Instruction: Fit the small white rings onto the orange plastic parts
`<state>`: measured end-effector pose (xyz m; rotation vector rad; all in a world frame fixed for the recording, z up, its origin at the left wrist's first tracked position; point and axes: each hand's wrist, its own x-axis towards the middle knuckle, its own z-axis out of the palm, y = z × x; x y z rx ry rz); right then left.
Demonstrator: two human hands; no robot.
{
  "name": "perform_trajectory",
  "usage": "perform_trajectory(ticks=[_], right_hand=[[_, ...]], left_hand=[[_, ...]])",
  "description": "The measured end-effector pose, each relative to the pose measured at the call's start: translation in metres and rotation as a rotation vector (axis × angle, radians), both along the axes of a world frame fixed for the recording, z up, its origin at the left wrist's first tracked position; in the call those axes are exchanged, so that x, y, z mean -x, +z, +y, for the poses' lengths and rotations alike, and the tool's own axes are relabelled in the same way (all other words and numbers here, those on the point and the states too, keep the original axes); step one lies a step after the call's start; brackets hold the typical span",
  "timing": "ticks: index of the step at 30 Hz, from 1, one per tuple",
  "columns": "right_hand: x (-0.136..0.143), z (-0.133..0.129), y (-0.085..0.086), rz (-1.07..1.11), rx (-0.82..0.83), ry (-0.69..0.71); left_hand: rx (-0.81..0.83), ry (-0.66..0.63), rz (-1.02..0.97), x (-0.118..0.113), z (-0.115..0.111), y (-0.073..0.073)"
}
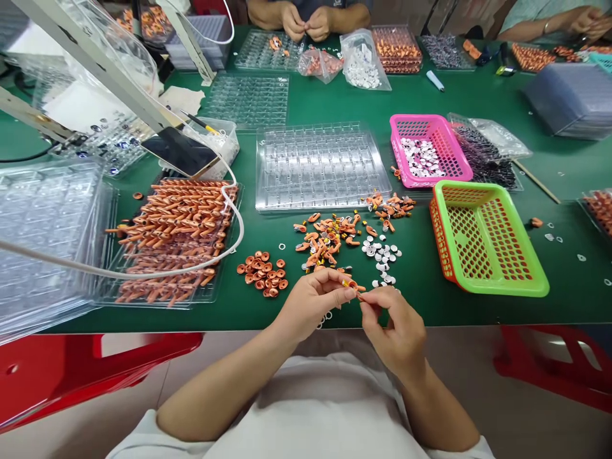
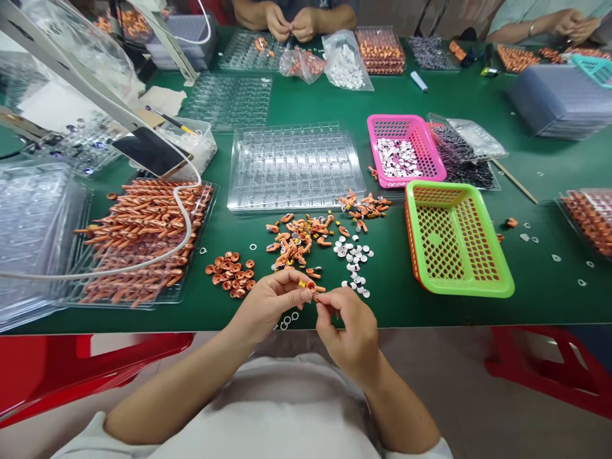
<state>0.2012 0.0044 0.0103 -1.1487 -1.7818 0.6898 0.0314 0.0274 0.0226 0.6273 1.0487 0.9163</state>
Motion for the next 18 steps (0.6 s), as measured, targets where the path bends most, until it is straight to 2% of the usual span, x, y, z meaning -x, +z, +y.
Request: perform_trajectory(ticks=[3,7,9,12,15,18], right_hand=[[-0.002,0.0,-0.006,-0.162,-0.25,0.074],[-0.005,0.0,-0.012,-0.277,-0.342,0.091],[-0.006,-0.001,-0.012,-0.275,-0.326,0.14],[-0.007,-0.002,-0.006,-0.184,-0.216,0.213],[-0.005,-0.003,0.003,-0.032,-0.079,0.15],[-0.002,-0.003,0.01,0.019,-0.023,0.106]], left_hand=[[-0.004,-0.01,-0.021,0.001,-0.001,-0.002],[-0.018,-0.024,-0.043,0.003,-0.002,-0.004],[-0.019,-0.023,-0.035,0.004,-0.003,-0.004],[-0.057,-0.039,0.049,0.004,-0.006,-0.001],[-0.203,-0.065,0.289,0.002,-0.009,0.003],[-0.375,-0.076,0.528,0.001,-0.012,0.006]])
